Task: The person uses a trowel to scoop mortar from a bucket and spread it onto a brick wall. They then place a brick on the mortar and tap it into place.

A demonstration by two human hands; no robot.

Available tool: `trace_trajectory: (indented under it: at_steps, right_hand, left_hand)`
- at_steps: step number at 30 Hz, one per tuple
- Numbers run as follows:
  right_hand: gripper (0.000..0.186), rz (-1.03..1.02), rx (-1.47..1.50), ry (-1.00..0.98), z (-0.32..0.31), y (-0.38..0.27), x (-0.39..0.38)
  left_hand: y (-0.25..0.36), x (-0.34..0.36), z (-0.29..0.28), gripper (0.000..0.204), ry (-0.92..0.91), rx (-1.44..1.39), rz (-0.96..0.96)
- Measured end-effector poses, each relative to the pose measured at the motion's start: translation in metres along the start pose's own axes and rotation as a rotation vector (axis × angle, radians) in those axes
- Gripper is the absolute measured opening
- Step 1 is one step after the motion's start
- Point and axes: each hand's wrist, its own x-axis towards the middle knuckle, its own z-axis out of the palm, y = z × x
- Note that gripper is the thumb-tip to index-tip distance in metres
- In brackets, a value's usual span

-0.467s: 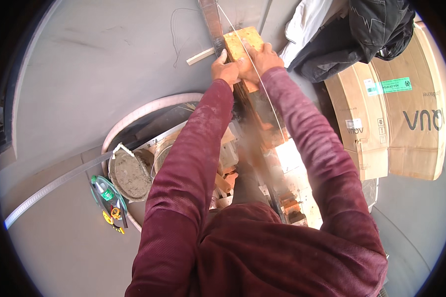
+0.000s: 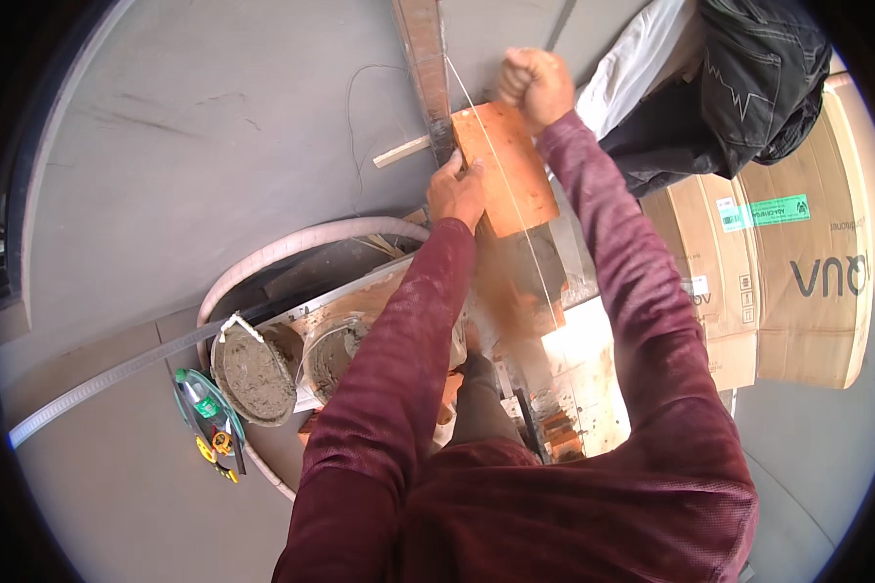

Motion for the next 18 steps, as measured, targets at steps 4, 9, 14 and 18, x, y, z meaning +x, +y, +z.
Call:
trace_trajectory:
  at_steps: [4, 9, 14, 18]
  right_hand:
    - [0.039, 0.099, -0.102, 0.107, -0.004, 0.066, 0.005]
    - [0.04, 0.109, -0.035, -0.03, 0.009, 0.037, 0.007]
    - [0.037, 0.132, -0.181, 0.03, -0.004, 0.071, 0.003]
    - [0.036, 0.131, -0.107, -0.052, -0.012, 0.076, 0.01]
  left_hand:
    - [-0.001, 0.0, 0.001, 0.049, -0.011, -0.03, -0.026]
    - [-0.014, 0.006, -0.005, 0.05, -0.022, -0.065, 0.021]
    - [-0.008, 0.011, 0.0, 0.049, -0.053, -0.126, 0.011]
    - [-0.008, 0.0, -0.008, 0.049, -0.063, -0.158, -0.072]
